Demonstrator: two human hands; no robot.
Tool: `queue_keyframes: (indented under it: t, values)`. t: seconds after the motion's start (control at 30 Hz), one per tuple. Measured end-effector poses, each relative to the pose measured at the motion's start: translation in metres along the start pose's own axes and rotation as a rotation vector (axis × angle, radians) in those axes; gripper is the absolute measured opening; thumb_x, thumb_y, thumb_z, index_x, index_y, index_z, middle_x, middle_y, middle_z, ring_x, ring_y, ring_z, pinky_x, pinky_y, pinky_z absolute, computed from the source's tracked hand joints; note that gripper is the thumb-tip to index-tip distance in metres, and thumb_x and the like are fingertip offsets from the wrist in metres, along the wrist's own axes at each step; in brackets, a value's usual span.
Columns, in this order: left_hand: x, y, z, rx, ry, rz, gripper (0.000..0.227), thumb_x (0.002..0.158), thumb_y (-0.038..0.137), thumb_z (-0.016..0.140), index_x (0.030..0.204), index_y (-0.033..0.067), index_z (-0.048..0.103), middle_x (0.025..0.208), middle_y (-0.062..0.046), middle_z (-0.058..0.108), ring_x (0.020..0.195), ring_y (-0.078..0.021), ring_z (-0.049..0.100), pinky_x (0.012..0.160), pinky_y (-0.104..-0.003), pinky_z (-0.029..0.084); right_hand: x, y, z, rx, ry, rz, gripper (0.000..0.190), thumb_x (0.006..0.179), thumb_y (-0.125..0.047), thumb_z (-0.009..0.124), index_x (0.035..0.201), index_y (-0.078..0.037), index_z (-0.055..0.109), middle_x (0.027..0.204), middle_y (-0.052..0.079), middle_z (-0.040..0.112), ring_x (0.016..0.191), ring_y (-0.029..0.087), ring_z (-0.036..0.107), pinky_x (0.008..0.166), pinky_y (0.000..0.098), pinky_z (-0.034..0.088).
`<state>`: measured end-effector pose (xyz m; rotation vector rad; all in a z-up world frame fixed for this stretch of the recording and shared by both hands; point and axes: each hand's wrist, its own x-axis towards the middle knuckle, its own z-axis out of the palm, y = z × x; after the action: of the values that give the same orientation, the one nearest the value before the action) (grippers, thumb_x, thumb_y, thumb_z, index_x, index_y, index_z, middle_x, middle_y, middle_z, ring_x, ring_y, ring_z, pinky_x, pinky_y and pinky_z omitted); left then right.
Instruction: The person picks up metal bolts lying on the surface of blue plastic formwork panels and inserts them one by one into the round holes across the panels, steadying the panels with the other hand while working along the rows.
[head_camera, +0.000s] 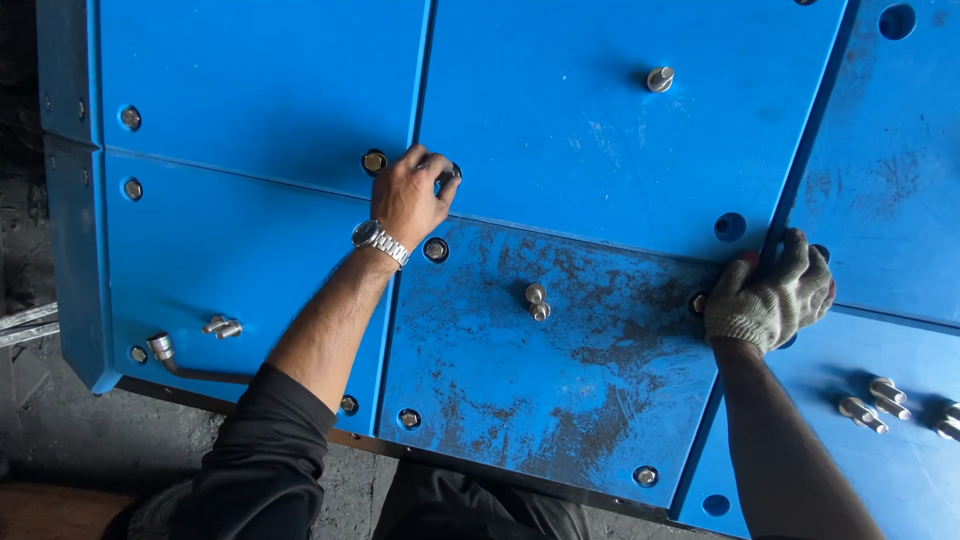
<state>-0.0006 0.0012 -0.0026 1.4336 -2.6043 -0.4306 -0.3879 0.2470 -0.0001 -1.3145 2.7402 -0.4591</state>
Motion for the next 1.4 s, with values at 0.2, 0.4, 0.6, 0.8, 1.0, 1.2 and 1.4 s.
queue_keyframes:
  t: [0.2,0.4,0.6,0.8,1.0,1.2,1.4]
  values:
    - [-0.004,-0.006,0.023,-0.044,0.037,-0.072,0.016,0.091,0.02,0.079,0.094,0.0053,0.074,0.094,-0.012,0.068,0.069,-0.0199,0.067,0.053,-0.032,0.059,-0.002,0.01,0.01,-0.031,0.002,-0.043,0.057,0.102,-0.02,0.063,0.153,-0.009,0.039,0.14,0.022,0.044,0.144,0.041,0.037,0.12,0.0607,0.02]
    - [-0.008,-0.001,0.01,0.031,0.033,-0.011,0.019,0.082,0.016,0.081,0.097,0.007,0.076,0.097,-0.009,0.07,0.078,-0.0206,0.067,0.064,-0.034,0.06,-0.001,0.001,0.004,-0.016,0.007,-0.01,0.056,0.102,-0.02,0.062,0.152,-0.009,0.041,0.142,0.022,0.044,0.144,0.041,0.036,0.121,0.0598,0.02]
    - [0.009,-0.021,-0.005,0.001,-0.139,0.206,0.028,0.078,0.008,0.084,0.104,0.0053,0.075,0.105,-0.007,0.069,0.085,-0.0192,0.067,0.072,-0.031,0.061,0.0,0.005,0.005,-0.001,0.009,-0.013,0.057,0.1,-0.018,0.063,0.151,-0.008,0.042,0.142,0.022,0.044,0.143,0.043,0.035,0.119,0.06,0.023]
    - [0.035,-0.003,-0.025,0.173,-0.398,0.302,0.051,0.065,0.019,0.091,0.108,0.0006,0.068,0.105,-0.012,0.066,0.088,-0.0214,0.066,0.07,-0.034,0.061,0.003,0.001,0.0,0.004,-0.011,0.006,0.061,0.098,-0.02,0.065,0.153,-0.01,0.041,0.142,0.022,0.044,0.141,0.042,0.036,0.118,0.061,0.022]
    - [0.046,0.004,-0.024,0.386,-0.36,0.461,0.043,0.068,0.019,0.09,0.103,0.0037,0.069,0.105,-0.015,0.066,0.087,-0.0199,0.066,0.065,-0.033,0.062,0.001,0.011,0.011,0.001,0.001,-0.015,0.058,0.1,-0.02,0.063,0.152,-0.01,0.04,0.143,0.023,0.043,0.142,0.042,0.037,0.12,0.0613,0.021]
    - [0.045,0.013,-0.037,0.171,-0.61,-0.008,0.05,0.074,0.028,0.091,0.106,0.0,0.066,0.1,-0.012,0.062,0.083,-0.0222,0.063,0.067,-0.034,0.059,0.004,0.004,0.001,0.007,-0.013,-0.002,0.058,0.101,-0.022,0.063,0.153,-0.01,0.041,0.144,0.022,0.044,0.141,0.042,0.037,0.118,0.0607,0.022]
    - [0.034,-0.013,-0.015,0.224,-0.44,0.314,0.035,0.075,0.013,0.086,0.104,0.0055,0.069,0.103,-0.007,0.063,0.093,-0.0188,0.062,0.075,-0.033,0.06,0.002,0.004,0.002,0.012,0.001,-0.036,0.058,0.099,-0.02,0.062,0.151,-0.009,0.039,0.145,0.022,0.044,0.142,0.042,0.037,0.119,0.0613,0.021]
